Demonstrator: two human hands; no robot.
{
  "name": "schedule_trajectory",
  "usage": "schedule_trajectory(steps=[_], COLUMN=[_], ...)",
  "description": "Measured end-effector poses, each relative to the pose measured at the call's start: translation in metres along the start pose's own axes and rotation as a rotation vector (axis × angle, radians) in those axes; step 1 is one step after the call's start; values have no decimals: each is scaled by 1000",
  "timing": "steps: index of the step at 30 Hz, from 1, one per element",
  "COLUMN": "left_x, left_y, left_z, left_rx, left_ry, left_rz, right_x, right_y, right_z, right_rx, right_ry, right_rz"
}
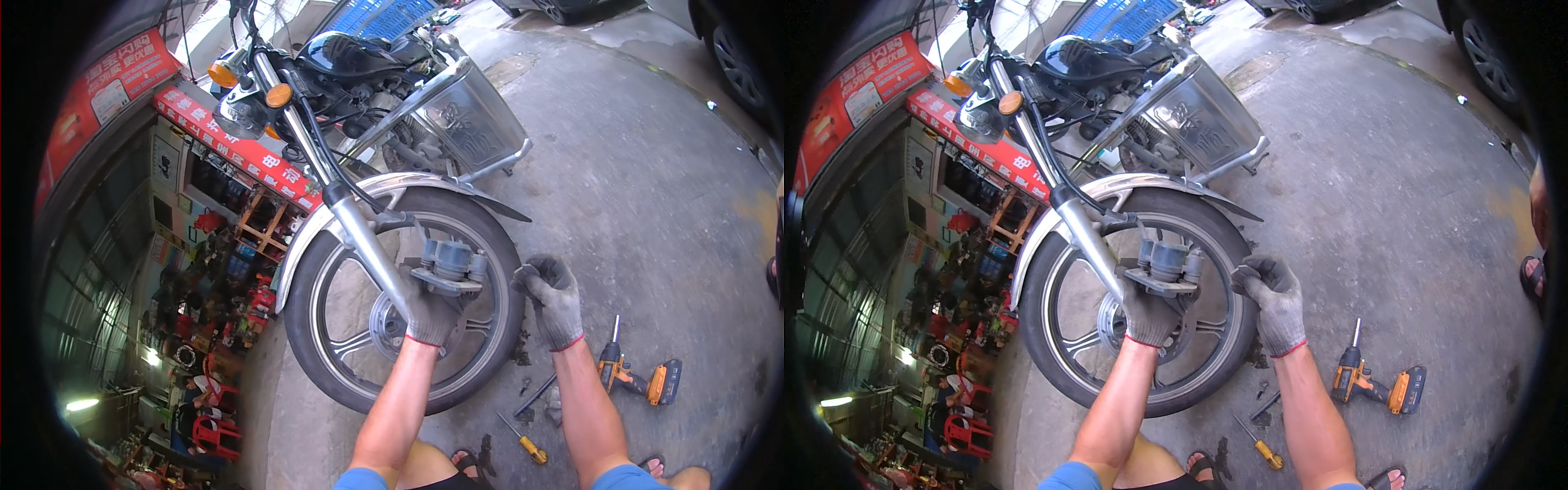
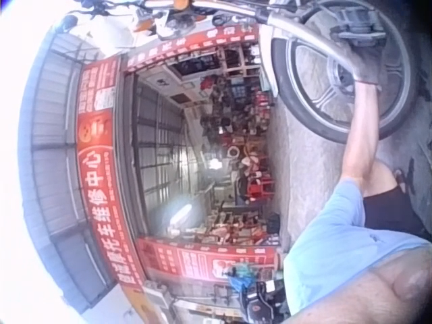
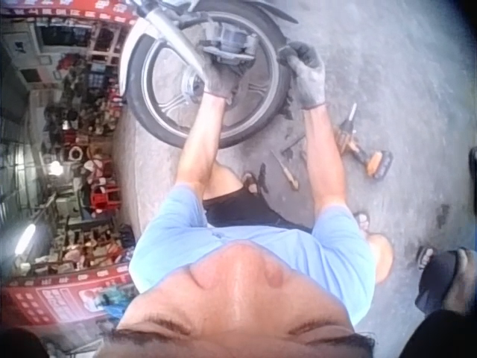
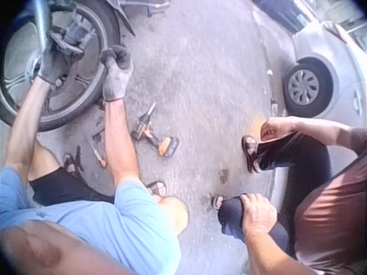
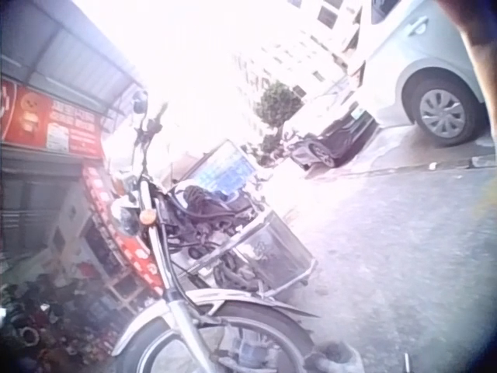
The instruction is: The person uses a screwdriver and an impact driver to remove bolts from the front brake caliper of a motorcycle, then removes the caliper assembly by hand to inspect it.
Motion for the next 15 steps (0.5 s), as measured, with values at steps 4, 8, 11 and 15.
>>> schedule_trajectory(steps=[4,8,11,15], left_x=[-4,-7,-9,-6], left_y=[-15,-21,-16,-12], left_z=[-2,-3,0,0], left_rx=[-10,-12,-14,-24], left_ry=[-11,-7,7,7], left_rz=[-36,-68,-59,-46], right_x=[1,2,5,5], right_y=[2,-2,-7,-5], right_z=[1,2,3,7], right_rx=[-6,28,14,-18], right_ry=[8,25,23,-25], right_rz=[-8,4,0,-5])
Point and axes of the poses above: each hand's wrist, its own z-axis towards the middle knuckle, its own y-axis out of the palm, x = y × z, the point moved 9 cm from there along z, towards the middle knuckle, and after that the axes turned 15 degrees about -x, right-handed, at the moved point
